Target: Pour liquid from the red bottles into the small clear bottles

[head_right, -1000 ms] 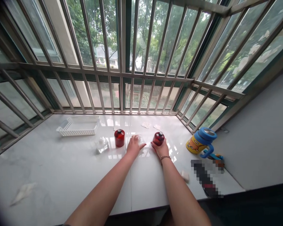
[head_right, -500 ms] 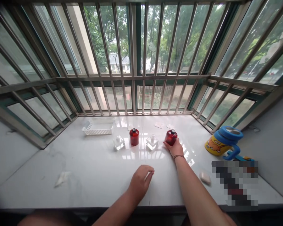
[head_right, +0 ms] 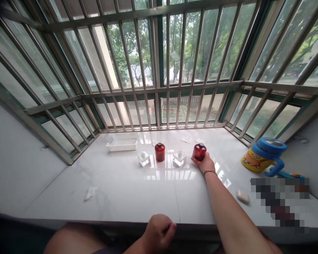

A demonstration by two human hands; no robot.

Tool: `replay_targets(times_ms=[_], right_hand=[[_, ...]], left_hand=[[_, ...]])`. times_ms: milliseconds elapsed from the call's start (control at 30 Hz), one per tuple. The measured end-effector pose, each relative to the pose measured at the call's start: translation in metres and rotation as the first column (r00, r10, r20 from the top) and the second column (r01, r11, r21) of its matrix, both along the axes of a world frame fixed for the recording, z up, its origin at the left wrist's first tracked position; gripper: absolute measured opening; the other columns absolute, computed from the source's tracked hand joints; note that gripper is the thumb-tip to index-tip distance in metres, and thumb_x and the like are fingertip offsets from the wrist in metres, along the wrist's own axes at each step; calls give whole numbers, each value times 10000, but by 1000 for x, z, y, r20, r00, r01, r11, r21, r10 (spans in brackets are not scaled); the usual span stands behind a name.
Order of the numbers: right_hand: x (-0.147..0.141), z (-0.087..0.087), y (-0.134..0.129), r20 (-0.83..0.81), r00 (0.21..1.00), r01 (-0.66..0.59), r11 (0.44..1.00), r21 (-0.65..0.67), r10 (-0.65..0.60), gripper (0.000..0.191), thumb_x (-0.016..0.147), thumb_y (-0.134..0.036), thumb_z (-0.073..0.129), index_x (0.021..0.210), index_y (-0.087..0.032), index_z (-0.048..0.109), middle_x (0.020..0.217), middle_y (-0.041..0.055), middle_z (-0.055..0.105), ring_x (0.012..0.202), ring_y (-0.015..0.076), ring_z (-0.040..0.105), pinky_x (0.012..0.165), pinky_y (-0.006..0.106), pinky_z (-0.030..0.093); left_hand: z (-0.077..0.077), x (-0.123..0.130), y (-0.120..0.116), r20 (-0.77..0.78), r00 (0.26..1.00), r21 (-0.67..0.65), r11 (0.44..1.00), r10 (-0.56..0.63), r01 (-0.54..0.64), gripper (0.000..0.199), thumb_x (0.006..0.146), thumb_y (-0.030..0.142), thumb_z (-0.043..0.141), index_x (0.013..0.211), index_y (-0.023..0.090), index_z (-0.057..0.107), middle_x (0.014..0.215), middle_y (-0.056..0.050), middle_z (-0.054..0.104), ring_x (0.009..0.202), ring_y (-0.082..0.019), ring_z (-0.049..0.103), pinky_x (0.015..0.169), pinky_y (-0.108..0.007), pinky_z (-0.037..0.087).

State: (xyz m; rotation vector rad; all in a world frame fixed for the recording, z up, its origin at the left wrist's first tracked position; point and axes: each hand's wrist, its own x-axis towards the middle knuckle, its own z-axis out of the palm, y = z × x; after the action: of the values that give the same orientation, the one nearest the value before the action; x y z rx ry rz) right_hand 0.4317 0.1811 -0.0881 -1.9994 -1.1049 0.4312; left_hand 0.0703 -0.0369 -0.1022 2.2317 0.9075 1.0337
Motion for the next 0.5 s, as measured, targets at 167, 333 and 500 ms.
replay_targets(times_ms=[167,333,500], right_hand=[[-11,20,-26,-88,994,82,987,138,-70,935,639,-655,855,1371,-171,532,1390,208,674,1230,365,663,1013,437,532],[-84,23,-118,-172,965,239,935,260,-199,633,927,-660,563,1351,-190,575,1398,200,644,1242,374,658,1021,486,537],[-187,23,-189,-386,909,23,906,422,156,416,922,-586,683,1188,-268,645,1253,78,711,1172,304,696,1038,437,568]], left_hand=[[-4,-3,-9,-24,995,-70,993,-101,99,464,1021,471,465,632,229,540,539,-14,502,506,-144,426,533,-317,295],[-15,-1,-16,-22,988,-291,946,-156,142,322,954,532,628,960,271,817,698,-45,732,578,-161,615,557,-257,446],[2,12,-22,-76,995,-395,918,-69,34,536,816,600,818,1236,291,698,813,-20,779,634,-191,673,591,-270,496]])
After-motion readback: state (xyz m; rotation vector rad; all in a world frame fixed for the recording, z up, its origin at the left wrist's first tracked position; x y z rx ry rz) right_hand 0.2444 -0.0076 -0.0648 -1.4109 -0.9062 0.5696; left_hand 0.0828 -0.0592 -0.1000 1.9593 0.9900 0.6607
